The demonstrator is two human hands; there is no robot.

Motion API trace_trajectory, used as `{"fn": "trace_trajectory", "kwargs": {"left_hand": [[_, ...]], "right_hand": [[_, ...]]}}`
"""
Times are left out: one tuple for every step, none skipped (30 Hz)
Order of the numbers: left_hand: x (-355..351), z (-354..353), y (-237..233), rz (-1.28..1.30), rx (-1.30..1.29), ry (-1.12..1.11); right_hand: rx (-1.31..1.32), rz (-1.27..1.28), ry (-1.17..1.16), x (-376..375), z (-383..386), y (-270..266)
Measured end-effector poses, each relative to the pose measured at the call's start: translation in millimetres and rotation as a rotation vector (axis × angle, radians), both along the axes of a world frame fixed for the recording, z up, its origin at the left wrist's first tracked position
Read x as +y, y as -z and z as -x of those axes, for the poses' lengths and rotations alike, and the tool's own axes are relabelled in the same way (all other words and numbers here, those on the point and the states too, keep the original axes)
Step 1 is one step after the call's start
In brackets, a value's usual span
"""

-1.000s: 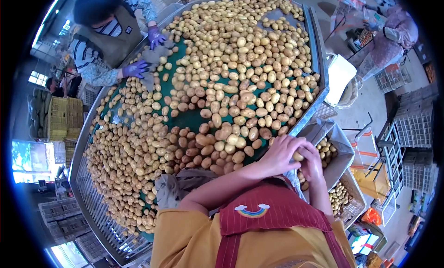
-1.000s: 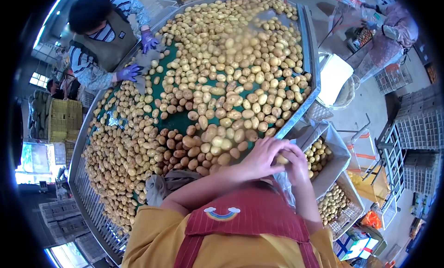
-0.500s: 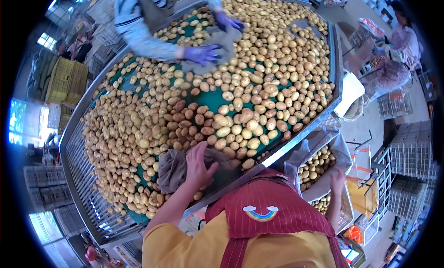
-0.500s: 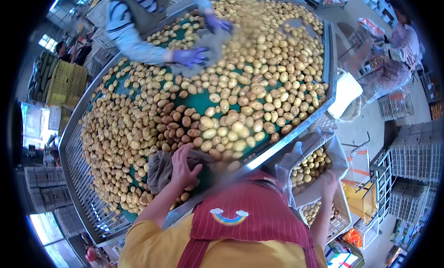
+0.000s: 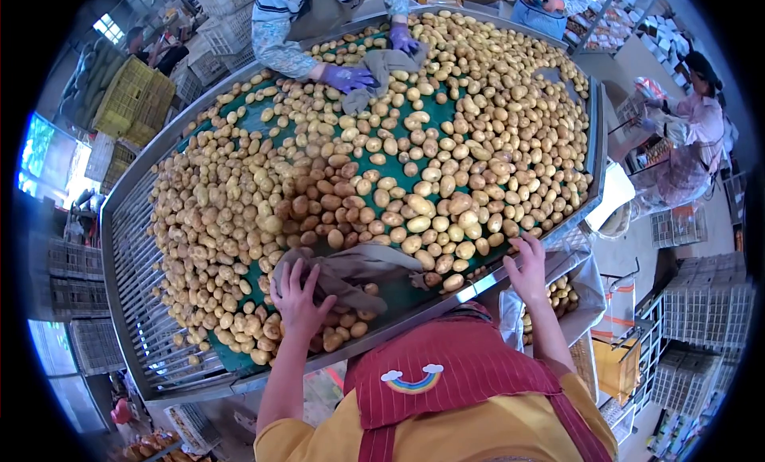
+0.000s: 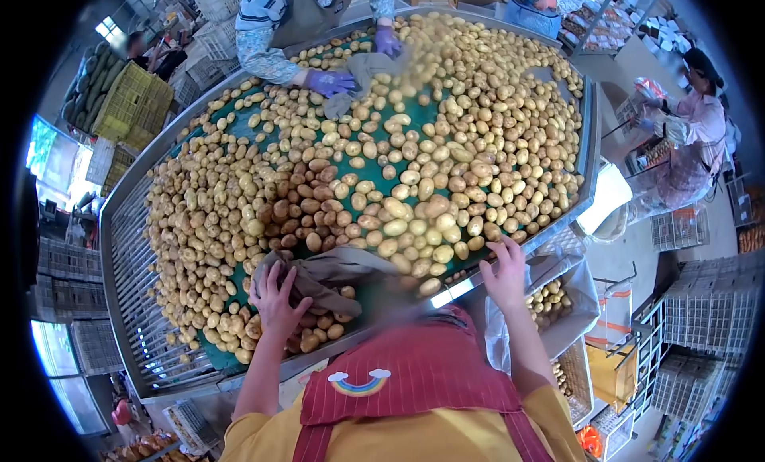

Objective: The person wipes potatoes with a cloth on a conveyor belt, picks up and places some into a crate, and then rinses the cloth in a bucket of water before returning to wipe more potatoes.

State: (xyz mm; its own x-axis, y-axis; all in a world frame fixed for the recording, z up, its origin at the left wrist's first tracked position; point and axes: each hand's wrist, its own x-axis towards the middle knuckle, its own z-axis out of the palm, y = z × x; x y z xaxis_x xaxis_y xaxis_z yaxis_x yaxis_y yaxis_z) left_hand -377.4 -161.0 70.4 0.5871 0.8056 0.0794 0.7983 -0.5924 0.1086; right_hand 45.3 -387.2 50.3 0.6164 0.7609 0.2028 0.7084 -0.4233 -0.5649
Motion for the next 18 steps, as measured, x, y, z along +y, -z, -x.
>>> {"fn": "trace_trajectory", "kwargs": {"left_hand": [[4.0,3.6,0.7,0.001,0.017,-0.034],[9.7,6.8,2.5,0.049,-0.009,-0.056],[17.5,8.5,5.1,0.099,-0.034,-0.076],[25.5,8.1,7.2,0.146,-0.062,-0.095],[29.4,3.7,4.3,0.117,-0.011,-0.087],[36.5,1.3,6.9,0.122,0.005,-0.067],[41.1,0.7,10.4,0.136,0.023,-0.051],[44.1,0.6,14.1,0.15,0.039,-0.039],[46.7,0.4,16.4,0.081,-0.009,0.009],[49.5,0.6,20.5,0.08,-0.026,0.02],[52.1,0.2,25.4,0.079,-0.04,0.028],[52.3,0.6,29.1,0.079,-0.051,0.034],[51.2,-2.5,26.7,0.02,-0.08,0.052],[51.3,-3.7,29.6,0.024,-0.136,0.043],[51.3,-4.0,33.4,0.027,-0.191,0.036],[50.1,-5.0,35.7,0.029,-0.245,0.03],[46.6,-7.0,35.0,0.075,-0.333,-0.029],[43.9,-12.1,32.4,0.114,-0.423,-0.086]], "right_hand": [[-0.026,-0.005,-0.033,12.4,8.7,-3.2],[-0.049,-0.006,-0.063,22.9,17.6,-6.2],[-0.06,0.015,-0.096,34.8,26.0,-11.0],[-0.085,0.004,-0.141,43.3,33.2,-10.2],[-0.07,0.013,-0.165,49.6,42.7,-11.1],[-0.053,0.026,-0.19,54.9,52.2,-12.5],[-0.041,0.037,-0.226,58.2,60.7,-17.4],[-0.024,0.037,-0.245,59.6,66.7,-16.6],[-0.031,0.064,-0.248,59.4,70.1,-17.1],[-0.037,0.091,-0.256,57.3,73.3,-17.3],[-0.041,0.118,-0.251,53.8,72.2,-17.6],[-0.064,0.117,-0.23,46.4,68.9,-12.8],[-0.09,0.112,-0.21,38.6,60.9,-3.9],[-0.12,0.103,-0.19,33.3,51.7,0.1],[-0.139,0.094,-0.151,26.5,44.3,3.0],[-0.152,0.112,-0.125,19.1,33.5,11.6],[-0.167,0.112,-0.116,12.0,26.1,14.7],[-0.184,0.104,-0.106,9.2,20.1,19.3]]}}
